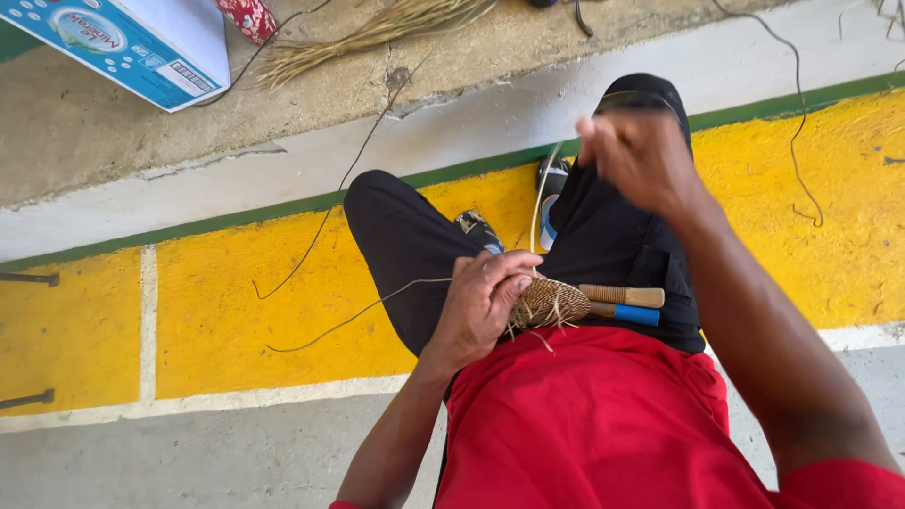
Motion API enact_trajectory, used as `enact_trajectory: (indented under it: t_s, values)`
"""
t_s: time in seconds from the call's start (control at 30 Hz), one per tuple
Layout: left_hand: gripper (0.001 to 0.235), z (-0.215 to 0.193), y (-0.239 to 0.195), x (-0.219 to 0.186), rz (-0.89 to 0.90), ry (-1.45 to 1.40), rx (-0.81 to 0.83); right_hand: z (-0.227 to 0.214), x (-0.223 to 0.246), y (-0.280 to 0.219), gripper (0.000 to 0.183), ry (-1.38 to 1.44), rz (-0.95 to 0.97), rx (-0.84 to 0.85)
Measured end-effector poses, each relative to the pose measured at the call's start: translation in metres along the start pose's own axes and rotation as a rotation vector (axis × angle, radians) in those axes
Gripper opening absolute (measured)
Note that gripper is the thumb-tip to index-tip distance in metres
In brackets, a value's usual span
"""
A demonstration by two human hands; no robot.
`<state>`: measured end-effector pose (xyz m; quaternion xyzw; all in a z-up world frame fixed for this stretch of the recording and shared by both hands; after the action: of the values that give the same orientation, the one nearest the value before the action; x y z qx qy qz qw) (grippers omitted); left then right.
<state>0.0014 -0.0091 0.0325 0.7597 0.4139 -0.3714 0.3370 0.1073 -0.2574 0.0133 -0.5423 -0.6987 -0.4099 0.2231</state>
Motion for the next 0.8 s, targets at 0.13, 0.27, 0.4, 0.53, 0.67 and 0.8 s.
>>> enact_trajectory:
  t_s: [0.13,0.27,0.4,0.53,0.67,0.8]
  values:
    - [0.019,-0.009,0.000,-0.001,0.029,0.128,-0.055,0.007,0.006,-0.065,0.025,0.251,0.116,0.267]
    - [0.021,-0.010,-0.010,-0.006,0.154,0.275,-0.076,0.020,0.055,-0.100,0.026,0.245,0.037,0.365]
    - [0.028,-0.002,-0.034,-0.006,0.168,0.362,-0.044,0.033,0.049,-0.128,0.026,0.261,-0.074,0.337]
    - [0.030,-0.012,-0.056,-0.010,0.159,0.361,-0.156,0.029,0.050,-0.148,0.023,0.226,-0.269,0.290]
    - [0.026,-0.018,-0.073,-0.001,0.088,0.352,-0.228,0.027,0.053,-0.156,0.025,0.238,-0.241,0.328]
    - [0.026,-0.011,-0.083,0.009,0.050,0.340,-0.218,0.016,0.073,-0.150,0.031,0.154,-0.219,0.365]
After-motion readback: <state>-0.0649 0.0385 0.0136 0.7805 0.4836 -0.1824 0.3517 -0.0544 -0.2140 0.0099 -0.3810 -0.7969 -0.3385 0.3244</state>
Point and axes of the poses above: each hand's wrist, its own y-axis towards the middle knuckle, its own z-axis out of the palm, x = y × z, the point moved 3 cm from there along y, towards the middle knuckle, and after that the axes turned 2 degrees about -z, right-handed, at the moved point
